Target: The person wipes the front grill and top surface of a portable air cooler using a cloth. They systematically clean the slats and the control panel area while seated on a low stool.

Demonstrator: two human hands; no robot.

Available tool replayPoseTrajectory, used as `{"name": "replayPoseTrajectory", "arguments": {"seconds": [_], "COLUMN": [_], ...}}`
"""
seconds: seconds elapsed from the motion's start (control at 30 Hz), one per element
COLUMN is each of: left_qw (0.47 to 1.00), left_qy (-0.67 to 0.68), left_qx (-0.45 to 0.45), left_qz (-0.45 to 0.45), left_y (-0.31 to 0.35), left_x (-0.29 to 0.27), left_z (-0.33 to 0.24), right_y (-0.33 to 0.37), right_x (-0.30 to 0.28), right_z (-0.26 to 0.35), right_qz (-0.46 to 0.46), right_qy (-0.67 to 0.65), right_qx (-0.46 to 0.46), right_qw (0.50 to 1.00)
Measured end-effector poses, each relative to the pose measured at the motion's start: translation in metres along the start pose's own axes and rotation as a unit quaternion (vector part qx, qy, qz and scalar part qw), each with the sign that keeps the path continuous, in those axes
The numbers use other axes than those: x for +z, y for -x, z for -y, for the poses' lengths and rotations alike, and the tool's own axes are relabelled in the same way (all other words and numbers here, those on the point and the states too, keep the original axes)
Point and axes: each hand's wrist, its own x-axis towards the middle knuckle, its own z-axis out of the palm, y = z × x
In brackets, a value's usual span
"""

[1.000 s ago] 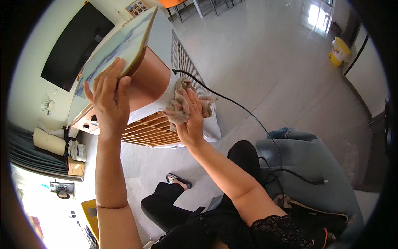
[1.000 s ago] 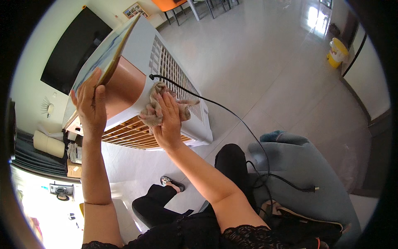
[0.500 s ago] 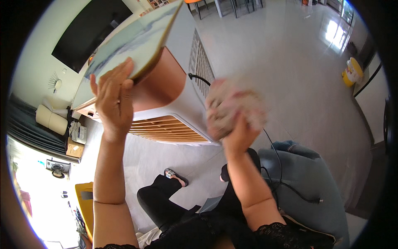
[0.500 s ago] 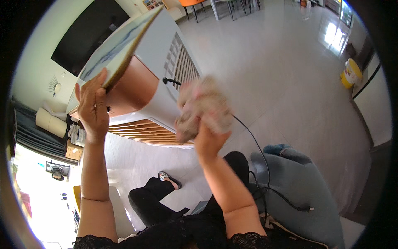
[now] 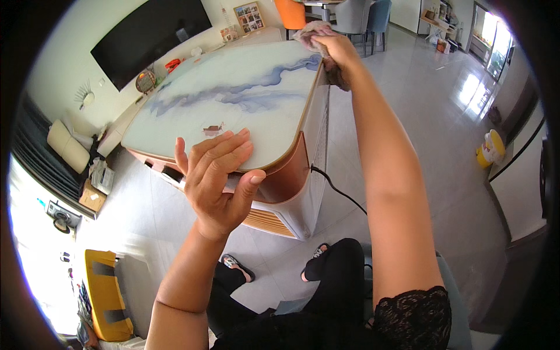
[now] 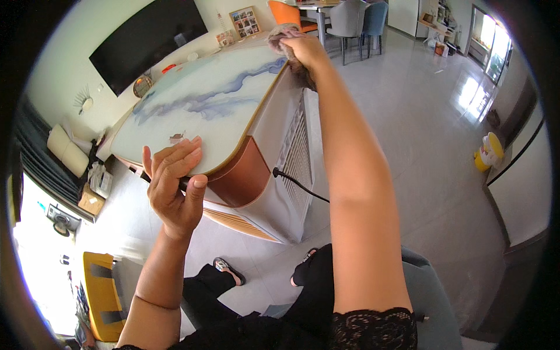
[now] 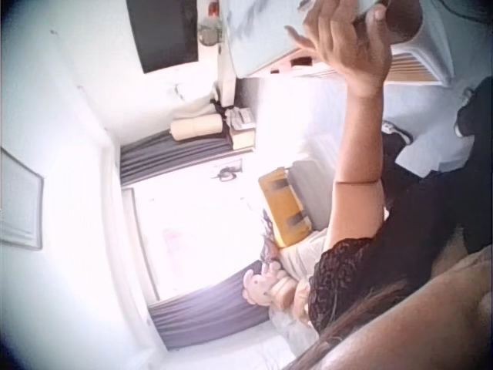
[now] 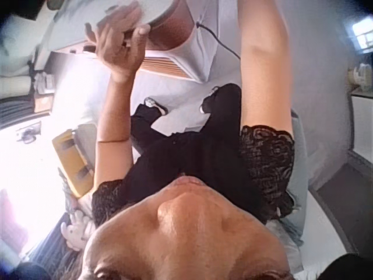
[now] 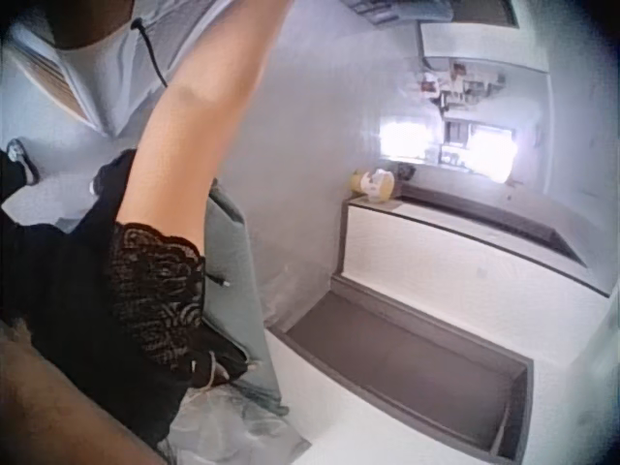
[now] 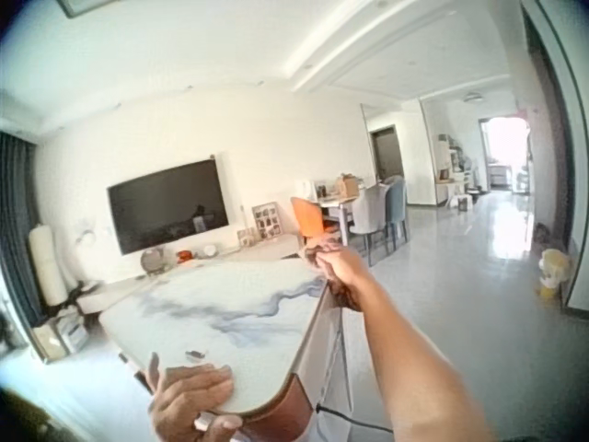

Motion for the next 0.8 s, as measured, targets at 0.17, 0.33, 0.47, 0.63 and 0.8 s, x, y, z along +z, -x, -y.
{"name": "replayPoseTrajectory", "arguments": {"seconds": [0.17, 0.33, 0.47, 0.63, 0.8], "left_qw": [0.999, 0.999, 0.989, 0.973, 0.960], "left_qy": [-0.006, 0.004, -0.043, -0.024, 0.029], "left_qx": [0.025, 0.037, -0.091, -0.159, -0.207], "left_qz": [-0.026, -0.033, -0.110, -0.167, -0.187], "left_y": [0.017, 0.043, 0.084, 0.092, 0.102], "left_x": [-0.040, -0.084, -0.089, -0.083, -0.091], "left_z": [0.008, 0.015, -0.034, -0.065, -0.027], "right_y": [0.064, 0.119, 0.168, 0.195, 0.213], "right_x": [0.018, 0.028, 0.033, 0.038, 0.051], "right_z": [0.028, 0.049, 0.088, 0.103, 0.109], "right_qz": [-0.077, -0.148, -0.161, -0.176, -0.186], "right_qy": [0.036, 0.013, 0.015, 0.062, 0.136], "right_qx": [-0.001, 0.042, 0.053, 0.019, -0.028], "right_qw": [0.996, 0.988, 0.985, 0.982, 0.973]}}
